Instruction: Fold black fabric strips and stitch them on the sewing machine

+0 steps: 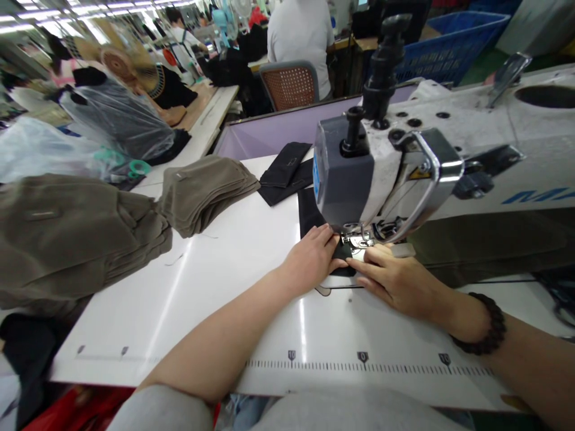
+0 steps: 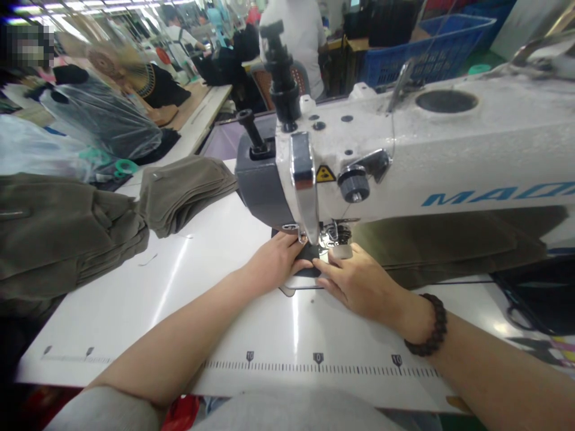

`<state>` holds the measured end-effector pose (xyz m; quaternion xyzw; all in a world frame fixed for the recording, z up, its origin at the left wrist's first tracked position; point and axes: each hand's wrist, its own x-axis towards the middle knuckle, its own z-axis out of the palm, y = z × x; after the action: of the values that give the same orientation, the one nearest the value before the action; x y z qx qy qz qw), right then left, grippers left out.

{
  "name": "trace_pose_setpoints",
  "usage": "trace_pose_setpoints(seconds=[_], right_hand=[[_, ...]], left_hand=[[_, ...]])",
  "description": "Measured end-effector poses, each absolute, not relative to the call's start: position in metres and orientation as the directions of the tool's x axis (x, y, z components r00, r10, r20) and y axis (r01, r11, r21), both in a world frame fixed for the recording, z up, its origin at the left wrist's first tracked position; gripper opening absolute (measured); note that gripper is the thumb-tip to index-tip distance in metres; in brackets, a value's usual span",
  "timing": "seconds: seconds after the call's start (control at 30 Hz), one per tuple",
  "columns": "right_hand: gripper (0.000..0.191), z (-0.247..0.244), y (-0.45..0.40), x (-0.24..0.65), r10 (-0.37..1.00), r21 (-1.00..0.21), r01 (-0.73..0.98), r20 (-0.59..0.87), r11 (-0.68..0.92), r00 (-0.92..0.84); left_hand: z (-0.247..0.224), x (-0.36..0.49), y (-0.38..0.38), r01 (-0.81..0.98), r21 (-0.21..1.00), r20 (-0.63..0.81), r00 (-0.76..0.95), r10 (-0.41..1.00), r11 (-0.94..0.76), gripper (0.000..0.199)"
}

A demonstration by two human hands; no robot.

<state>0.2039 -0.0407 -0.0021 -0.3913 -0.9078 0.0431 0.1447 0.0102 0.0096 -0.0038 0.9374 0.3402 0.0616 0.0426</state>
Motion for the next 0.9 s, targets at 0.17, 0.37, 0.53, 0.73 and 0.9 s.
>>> trace_pose_setpoints(seconds=[0.17, 0.37, 0.53, 0.73, 0.9], right_hand=[[0.034, -0.002, -0.041, 0.204, 0.719, -0.189, 0.695, 0.231, 0.694, -0.655], [0.033, -0.002, -0.042, 0.203, 0.726, -0.195, 0.700, 0.223, 0.687, -0.651], [0.032, -0.003, -0.041, 0.204, 0.729, -0.202, 0.702, 0.248, 0.683, -0.638], [0.032, -0.004, -0.043, 0.208, 0.656, -0.219, 0.618, 0.261, 0.755, -0.709], [0.032, -0.005, -0.042, 0.207, 0.675, -0.196, 0.648, 0.274, 0.736, -0.685]], left_hand=[[-0.003, 0.011, 0.009, 0.631, 0.118, 0.086, 0.763, 0.641, -0.767, 0.048], [-0.007, 0.011, 0.010, 0.633, 0.110, 0.091, 0.761, 0.642, -0.766, 0.047], [-0.004, 0.009, 0.010, 0.630, 0.120, 0.103, 0.760, 0.641, -0.767, 0.044], [0.013, 0.005, -0.005, 0.483, 0.151, 0.027, 0.870, 0.492, -0.862, 0.020], [0.013, 0.004, -0.005, 0.486, 0.169, 0.050, 0.865, 0.500, -0.857, 0.021]])
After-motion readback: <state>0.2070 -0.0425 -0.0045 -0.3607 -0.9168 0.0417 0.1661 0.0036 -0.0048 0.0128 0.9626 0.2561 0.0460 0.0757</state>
